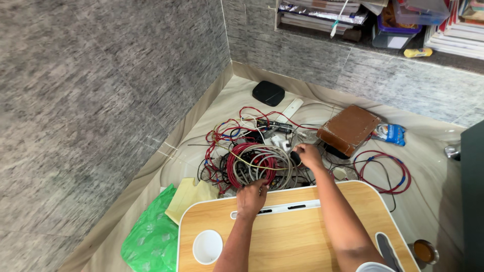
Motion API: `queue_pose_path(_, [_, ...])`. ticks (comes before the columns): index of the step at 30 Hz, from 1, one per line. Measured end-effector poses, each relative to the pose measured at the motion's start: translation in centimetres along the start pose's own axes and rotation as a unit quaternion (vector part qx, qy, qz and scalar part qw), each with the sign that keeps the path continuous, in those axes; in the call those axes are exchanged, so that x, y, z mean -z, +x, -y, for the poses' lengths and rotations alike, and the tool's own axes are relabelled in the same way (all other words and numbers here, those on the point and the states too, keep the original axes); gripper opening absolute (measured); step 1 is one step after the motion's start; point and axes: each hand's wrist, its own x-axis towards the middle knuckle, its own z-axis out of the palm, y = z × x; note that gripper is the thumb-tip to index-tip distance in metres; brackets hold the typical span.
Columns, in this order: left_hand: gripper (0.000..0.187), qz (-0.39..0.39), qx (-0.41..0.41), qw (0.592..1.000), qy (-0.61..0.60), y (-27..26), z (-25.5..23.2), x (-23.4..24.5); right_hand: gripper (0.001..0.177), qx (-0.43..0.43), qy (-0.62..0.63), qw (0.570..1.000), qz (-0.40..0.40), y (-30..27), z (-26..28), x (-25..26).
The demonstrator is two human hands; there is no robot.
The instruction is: The person gathers a tangled pile of cables and adapters from the floor and places them on a small wooden table. They then separate and coil individual cables, including a white power adapter with a yellow cord and a gray USB cable, arranging them on the table.
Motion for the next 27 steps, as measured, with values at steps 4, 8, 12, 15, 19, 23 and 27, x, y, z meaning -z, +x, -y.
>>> queue_pose_path(4, [0.018, -0.018, -0.016, 1.000, -0.012, -0.2, 0.1, 0.3, 0.030, 0.049, 0.037, 0.997, -0.057, -1.7, 1.9, 1.6])
queue_pose_path(8, [0.018, -0.026, -0.026, 0.999, 0.002, -0.2, 0.1, 0.2, 0.027, 0.102, 0.186, 0.974, -0.079, -3.2, 2.6, 3.8])
queue_pose_path(12, [0.017, -0.034, -0.040, 0.998, 0.019, -0.3, 0.0, -0.1, 0.023, 0.119, 0.325, 0.937, -0.044, -4.8, 2.6, 5.3])
queue_pose_path(15, [0.021, -0.027, -0.027, 0.999, 0.034, -0.3, -0.1, -0.4, 0.024, 0.078, 0.332, 0.938, -0.071, -6.2, 2.5, 6.6])
queue_pose_path(19, [0.039, 0.093, 0.105, 0.983, 0.122, 0.9, 0.1, -1.7, 0.023, 0.066, 0.397, 0.911, -0.095, -8.4, 2.6, 8.4])
queue_pose_path(23, [0.061, 0.257, 0.155, 0.952, 0.068, 4.7, 0.6, -6.3, 0.021, 0.068, 0.381, 0.916, -0.106, -9.7, 2.8, 9.1])
queue_pose_path(27, [0.065, 0.280, 0.089, 0.951, -0.095, 7.9, -0.1, -12.9, 0.020, 0.062, 0.370, 0.920, -0.115, -9.9, 2.6, 9.3])
